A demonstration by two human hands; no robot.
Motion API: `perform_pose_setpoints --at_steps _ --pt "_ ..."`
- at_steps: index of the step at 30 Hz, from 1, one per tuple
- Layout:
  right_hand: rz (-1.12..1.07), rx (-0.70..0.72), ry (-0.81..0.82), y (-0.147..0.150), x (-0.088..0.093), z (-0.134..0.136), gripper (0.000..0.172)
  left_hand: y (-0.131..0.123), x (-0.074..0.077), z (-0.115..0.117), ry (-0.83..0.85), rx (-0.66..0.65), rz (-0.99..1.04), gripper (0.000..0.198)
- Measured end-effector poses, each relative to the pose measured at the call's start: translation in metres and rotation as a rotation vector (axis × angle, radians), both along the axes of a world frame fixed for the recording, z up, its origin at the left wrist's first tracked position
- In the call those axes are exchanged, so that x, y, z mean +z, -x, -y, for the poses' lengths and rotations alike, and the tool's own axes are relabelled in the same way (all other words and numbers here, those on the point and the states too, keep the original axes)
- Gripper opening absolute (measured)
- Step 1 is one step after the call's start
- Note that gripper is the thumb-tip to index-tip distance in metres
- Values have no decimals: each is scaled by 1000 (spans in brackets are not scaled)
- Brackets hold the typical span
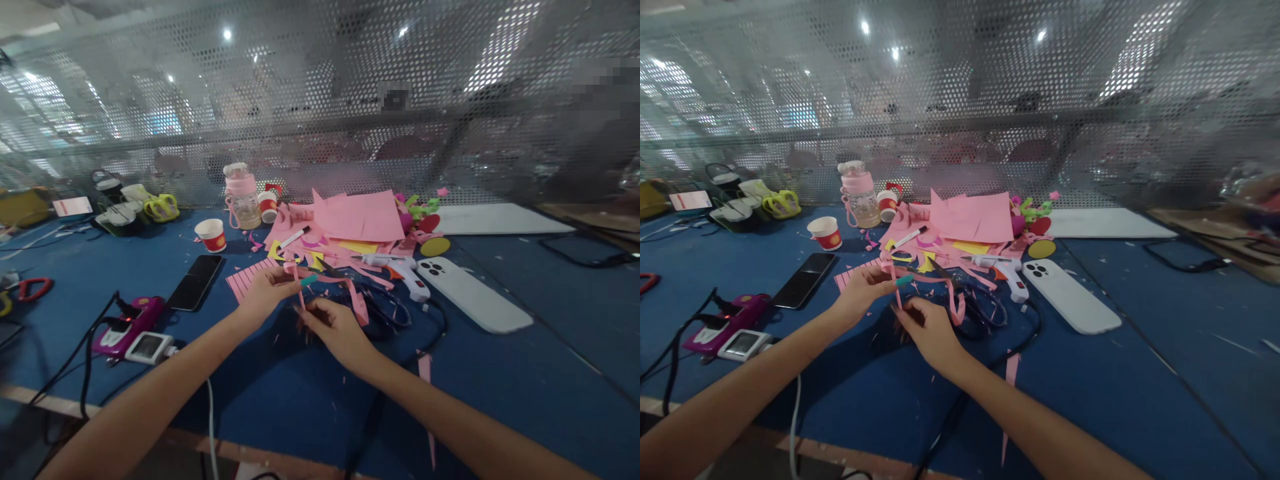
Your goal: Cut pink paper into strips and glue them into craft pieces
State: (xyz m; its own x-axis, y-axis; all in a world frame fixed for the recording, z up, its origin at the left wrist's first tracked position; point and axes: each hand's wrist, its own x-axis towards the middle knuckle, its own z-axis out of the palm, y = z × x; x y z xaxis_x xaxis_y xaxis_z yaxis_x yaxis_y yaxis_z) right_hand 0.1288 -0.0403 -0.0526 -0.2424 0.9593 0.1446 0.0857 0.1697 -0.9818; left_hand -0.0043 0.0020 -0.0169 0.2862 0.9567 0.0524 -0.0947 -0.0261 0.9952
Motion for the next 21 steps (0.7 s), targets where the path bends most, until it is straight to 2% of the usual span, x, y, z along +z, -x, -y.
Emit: perform_pose_setpoints --at_steps 3,10,15,21 --pt "23 1 15 -1 0 -1 34 0 5 1 5 -29 40 29" --pt "31 -1 -9 -1 -4 -3 32 2 15 2 50 42 227 31" --pt "63 -34 -41 -1 0 1 32 5 15 -2 46 49 173 22" --pt "60 -19 -41 -2 7 4 33 9 13 -7 135 91 173 21"
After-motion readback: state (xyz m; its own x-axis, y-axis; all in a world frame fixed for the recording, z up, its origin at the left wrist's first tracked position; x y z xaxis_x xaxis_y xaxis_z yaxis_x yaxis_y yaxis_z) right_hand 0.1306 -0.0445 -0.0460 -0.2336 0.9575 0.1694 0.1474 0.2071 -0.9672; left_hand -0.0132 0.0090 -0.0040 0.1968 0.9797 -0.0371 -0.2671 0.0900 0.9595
